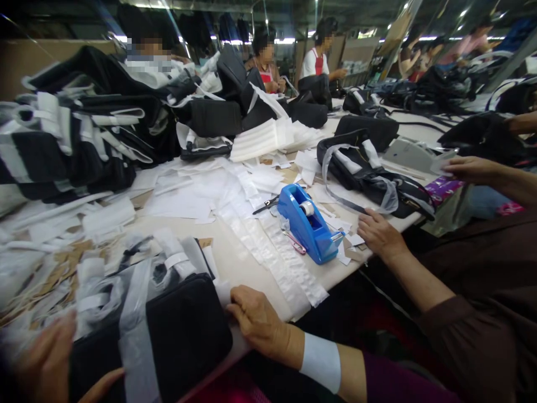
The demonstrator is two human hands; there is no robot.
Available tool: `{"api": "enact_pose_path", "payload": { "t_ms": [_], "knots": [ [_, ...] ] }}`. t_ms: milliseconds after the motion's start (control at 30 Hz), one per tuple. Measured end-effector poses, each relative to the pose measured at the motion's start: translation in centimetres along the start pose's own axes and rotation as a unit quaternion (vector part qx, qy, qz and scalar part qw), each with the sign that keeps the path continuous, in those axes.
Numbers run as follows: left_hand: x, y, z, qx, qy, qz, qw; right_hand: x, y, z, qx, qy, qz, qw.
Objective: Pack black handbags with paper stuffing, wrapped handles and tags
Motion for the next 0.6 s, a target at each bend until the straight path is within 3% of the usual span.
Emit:
{"api": "enact_pose_path", "payload": {
  "t_ms": [100,200,300,433,600],
  "knots": [
    [2.7,-6.7,-1.1,0.113,0.036,-0.237,0.964,-0.3,-0.2,-0.1,0.041,-0.031,-0.008,0.999],
    [5.4,-11.5,-3.0,0.115,0.087,-0.318,0.937,-0.2,-0.7,-0.3,0.081,-0.075,-0.030,0.993],
    [6.8,-14.2,-4.6,0.061,0.132,-0.331,0.932,0.0,-1.0,-0.5,0.137,-0.124,-0.059,0.981],
    [7.4,-14.6,-5.4,-0.022,0.181,-0.288,0.940,0.4,-0.7,-0.4,0.170,-0.149,-0.056,0.972],
    [7.5,-14.1,-5.6,-0.080,0.211,-0.253,0.941,1.8,0.0,-0.1,0.105,-0.056,0.006,0.993]
  ]
}}
Point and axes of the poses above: each hand's wrist, its own x-axis towards the middle knuckle, its own z-axis out of the back of the hand, y = z × x, the point moved 4 cm from there along x, towards the middle knuckle, and after that the axes turned 12 degrees about z, right-handed, at the moved point
